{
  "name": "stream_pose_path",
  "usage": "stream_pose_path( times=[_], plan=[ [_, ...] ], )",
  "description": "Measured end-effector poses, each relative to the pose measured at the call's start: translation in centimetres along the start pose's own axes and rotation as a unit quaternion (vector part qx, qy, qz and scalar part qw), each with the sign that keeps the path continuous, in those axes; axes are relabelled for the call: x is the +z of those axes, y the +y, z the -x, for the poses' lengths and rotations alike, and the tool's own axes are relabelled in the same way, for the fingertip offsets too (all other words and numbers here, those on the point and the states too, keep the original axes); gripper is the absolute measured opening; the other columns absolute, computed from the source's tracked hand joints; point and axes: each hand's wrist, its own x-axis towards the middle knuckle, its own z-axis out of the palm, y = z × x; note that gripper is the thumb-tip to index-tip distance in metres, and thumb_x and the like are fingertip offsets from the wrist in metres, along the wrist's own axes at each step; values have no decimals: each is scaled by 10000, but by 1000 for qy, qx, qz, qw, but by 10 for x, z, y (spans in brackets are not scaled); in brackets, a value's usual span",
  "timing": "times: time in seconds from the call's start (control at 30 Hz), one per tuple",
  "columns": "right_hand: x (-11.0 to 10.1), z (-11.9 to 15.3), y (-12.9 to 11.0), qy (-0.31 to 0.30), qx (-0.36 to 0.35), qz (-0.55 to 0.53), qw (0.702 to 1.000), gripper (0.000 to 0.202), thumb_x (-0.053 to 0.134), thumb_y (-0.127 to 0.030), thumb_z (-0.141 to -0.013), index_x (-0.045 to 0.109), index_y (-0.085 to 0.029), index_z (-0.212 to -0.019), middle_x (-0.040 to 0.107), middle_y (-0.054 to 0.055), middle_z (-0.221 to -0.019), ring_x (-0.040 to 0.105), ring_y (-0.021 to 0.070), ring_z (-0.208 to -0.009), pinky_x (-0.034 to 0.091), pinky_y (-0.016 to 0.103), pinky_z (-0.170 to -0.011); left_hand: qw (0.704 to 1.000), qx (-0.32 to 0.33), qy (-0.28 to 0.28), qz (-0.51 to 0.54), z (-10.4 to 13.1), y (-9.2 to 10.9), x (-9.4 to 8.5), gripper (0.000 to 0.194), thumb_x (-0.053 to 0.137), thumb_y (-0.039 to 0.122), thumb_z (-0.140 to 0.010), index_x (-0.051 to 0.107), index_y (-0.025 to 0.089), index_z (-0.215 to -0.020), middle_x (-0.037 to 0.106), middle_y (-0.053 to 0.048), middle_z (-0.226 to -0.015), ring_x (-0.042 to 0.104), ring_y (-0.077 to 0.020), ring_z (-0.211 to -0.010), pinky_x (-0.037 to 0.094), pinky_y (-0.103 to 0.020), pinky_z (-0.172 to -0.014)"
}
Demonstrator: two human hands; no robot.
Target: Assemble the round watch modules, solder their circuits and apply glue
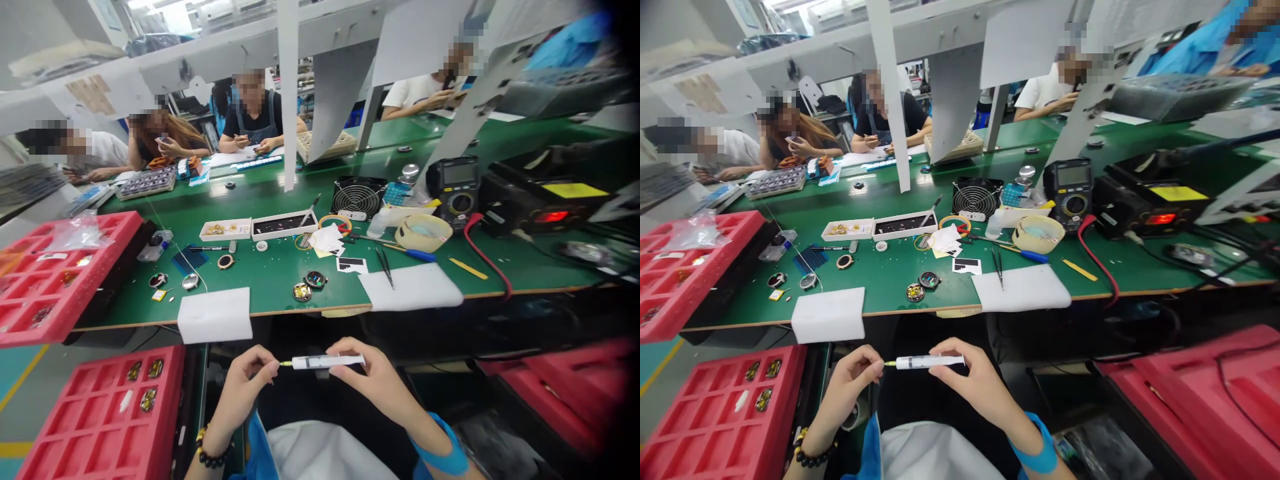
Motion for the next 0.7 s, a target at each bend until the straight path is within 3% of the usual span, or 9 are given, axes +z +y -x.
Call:
stream_pose_path(
  times=[0.1, 0.23, 0.33, 0.43, 0.5, 0.57, 0.63, 0.7],
  plan=[
    [0, -3, 1, 18, -27, -106, 994, 255, 768, -451, -881, 759, -237, -1019, 688, 56, -998, 673, 216, -920, 548, 313, -816, 999, -19, -23, 15, -3, -7, 11, 378, 732, 506, -880, 675, 140, -805, 609, -32, -755, 570, -136, -702, 483, -225, -624],
    [11, -7, 1, 19, -14, -251, 968, 279, 644, -472, -984, 707, -256, -1148, 713, 79, -1112, 677, 232, -1059, 524, 373, -965, 998, -25, -57, 12, -6, -11, 23, 357, 710, 491, -903, 664, 145, -830, 614, -32, -780, 573, -139, -719, 480, -229, -639],
    [23, -11, -4, 22, 6, -379, 925, 265, 612, -464, -1007, 662, -266, -1176, 729, 60, -1045, 692, 233, -1061, 528, 403, -976, 992, -6, -114, -54, -8, -2, 23, 310, 676, 445, -941, 674, 149, -848, 637, -36, -811, 585, -141, -749, 480, -238, -697],
    [27, -18, -13, 19, -7, -407, 913, 248, 650, -441, -988, 663, -253, -1151, 715, 48, -995, 701, 224, -1012, 548, 378, -924, 981, 17, -150, -121, -12, 14, 17, 291, 648, 423, -963, 683, 154, -858, 659, -38, -821, 593, -143, -760, 469, -240, -724],
    [22, -23, -23, 31, -40, -406, 912, 242, 651, -439, -986, 659, -257, -1146, 699, 41, -960, 696, 216, -955, 558, 389, -912, 977, 26, -150, -147, -17, 23, 10, 287, 637, 419, -968, 681, 158, -858, 668, -40, -833, 597, -149, -773, 467, -241, -724],
    [8, -29, -35, 86, -84, -415, 902, 209, 625, -431, -998, 653, -280, -1141, 658, 15, -886, 666, 192, -875, 562, 399, -924, 975, 33, -137, -171, -21, 28, 3, 279, 622, 413, -976, 677, 164, -861, 673, -40, -842, 605, -156, -784, 472, -247, -730],
    [-10, -35, -48, 164, -117, -430, 880, 167, 598, -405, -1007, 646, -308, -1134, 591, -7, -834, 615, 170, -825, 562, 378, -929, 975, 44, -107, -191, -26, 29, -4, 268, 607, 410, -984, 677, 172, -880, 678, -41, -853, 619, -163, -787, 486, -256, -731],
    [-26, -41, -61, 200, -119, -444, 865, 137, 595, -360, -985, 653, -293, -1089, 529, -5, -814, 560, 160, -783, 563, 326, -844, 972, 71, -56, -215, -33, 30, -9, 247, 608, 406, -986, 680, 184, -905, 684, -40, -861, 632, -168, -780, 502, -266, -725]
  ],
)
